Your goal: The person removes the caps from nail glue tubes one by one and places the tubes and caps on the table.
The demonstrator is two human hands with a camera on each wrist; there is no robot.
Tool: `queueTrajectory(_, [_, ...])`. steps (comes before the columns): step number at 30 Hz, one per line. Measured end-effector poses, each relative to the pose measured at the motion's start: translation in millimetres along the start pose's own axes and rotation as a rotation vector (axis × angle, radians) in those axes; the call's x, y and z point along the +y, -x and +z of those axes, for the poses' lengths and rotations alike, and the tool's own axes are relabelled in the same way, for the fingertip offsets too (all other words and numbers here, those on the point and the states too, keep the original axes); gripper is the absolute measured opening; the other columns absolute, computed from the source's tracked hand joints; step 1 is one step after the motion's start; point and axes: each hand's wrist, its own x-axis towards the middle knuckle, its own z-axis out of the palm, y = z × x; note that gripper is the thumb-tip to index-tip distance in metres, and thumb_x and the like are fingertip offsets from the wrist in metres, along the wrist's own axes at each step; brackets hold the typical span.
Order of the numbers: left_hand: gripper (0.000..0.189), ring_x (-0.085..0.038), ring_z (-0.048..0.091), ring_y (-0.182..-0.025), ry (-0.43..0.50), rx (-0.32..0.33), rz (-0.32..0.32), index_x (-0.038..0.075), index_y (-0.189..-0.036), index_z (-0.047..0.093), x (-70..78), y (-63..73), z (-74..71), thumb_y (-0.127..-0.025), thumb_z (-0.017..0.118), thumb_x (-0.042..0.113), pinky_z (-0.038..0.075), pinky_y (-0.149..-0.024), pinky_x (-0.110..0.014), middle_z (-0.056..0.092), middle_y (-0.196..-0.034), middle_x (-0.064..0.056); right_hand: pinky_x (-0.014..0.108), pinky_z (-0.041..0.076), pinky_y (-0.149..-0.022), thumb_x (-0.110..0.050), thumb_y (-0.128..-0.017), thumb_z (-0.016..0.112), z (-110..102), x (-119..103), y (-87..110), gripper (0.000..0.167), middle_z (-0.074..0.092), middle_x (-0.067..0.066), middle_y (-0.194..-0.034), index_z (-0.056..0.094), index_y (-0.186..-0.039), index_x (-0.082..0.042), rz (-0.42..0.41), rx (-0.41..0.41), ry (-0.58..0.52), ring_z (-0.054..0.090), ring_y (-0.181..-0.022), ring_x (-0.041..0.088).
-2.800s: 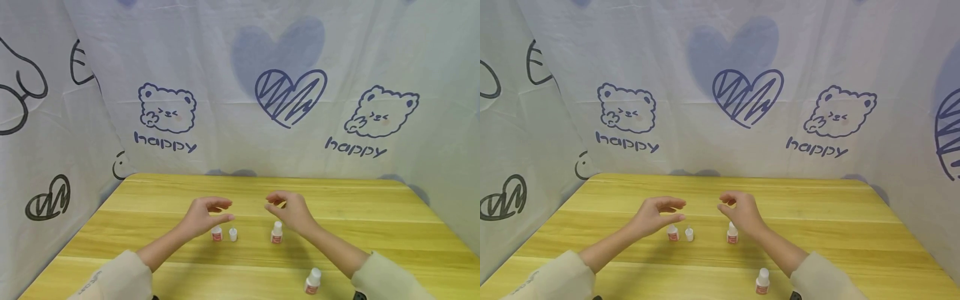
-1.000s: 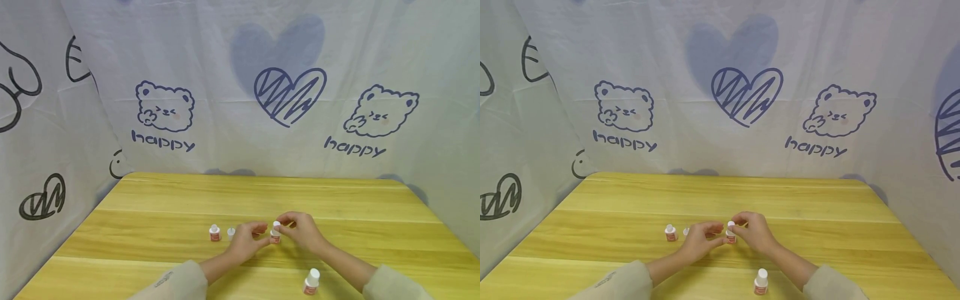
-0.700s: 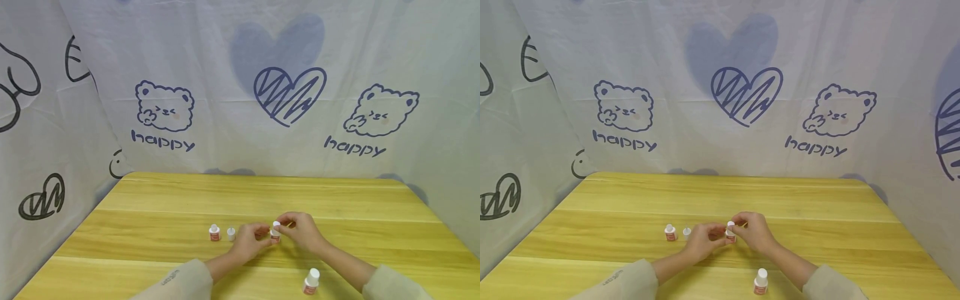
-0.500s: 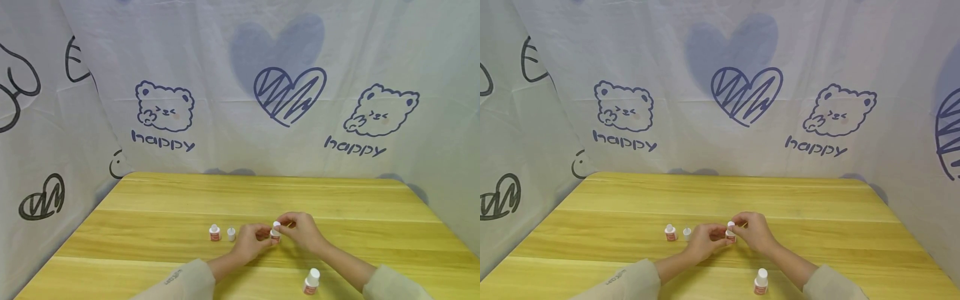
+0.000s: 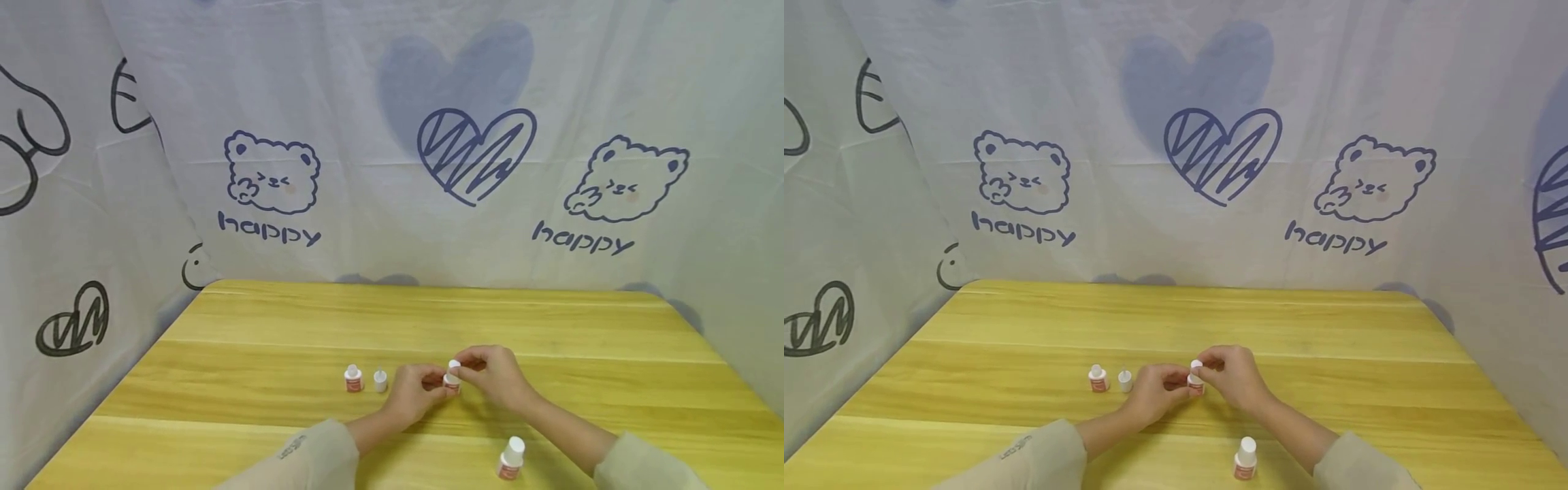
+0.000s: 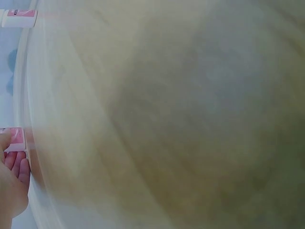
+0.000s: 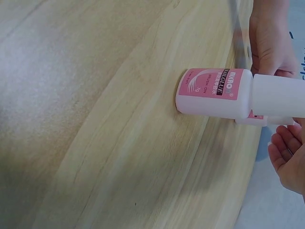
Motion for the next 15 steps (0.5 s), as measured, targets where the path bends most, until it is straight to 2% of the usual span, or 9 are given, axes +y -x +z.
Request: queueTrajectory(15, [0.019, -0.022, 0.070, -0.078, -0.033, -0.011, 0.005, -0.005, -0.094, 0.070, -1.7, -1.2, 1.3, -0.077, 0.073, 0.004, 0.052, -0.068, -0.012, 0.072, -0.090, -0.017, 0.017, 0.051, -0.063, -0.010, -0.081, 0.071, -2.9, -2.5, -0.6, 0.015, 0.071, 0.013, -0.084, 0.069, -0.088, 0.003, -0.030, -0.009, -0.010, 0.063, -0.072, 0.014])
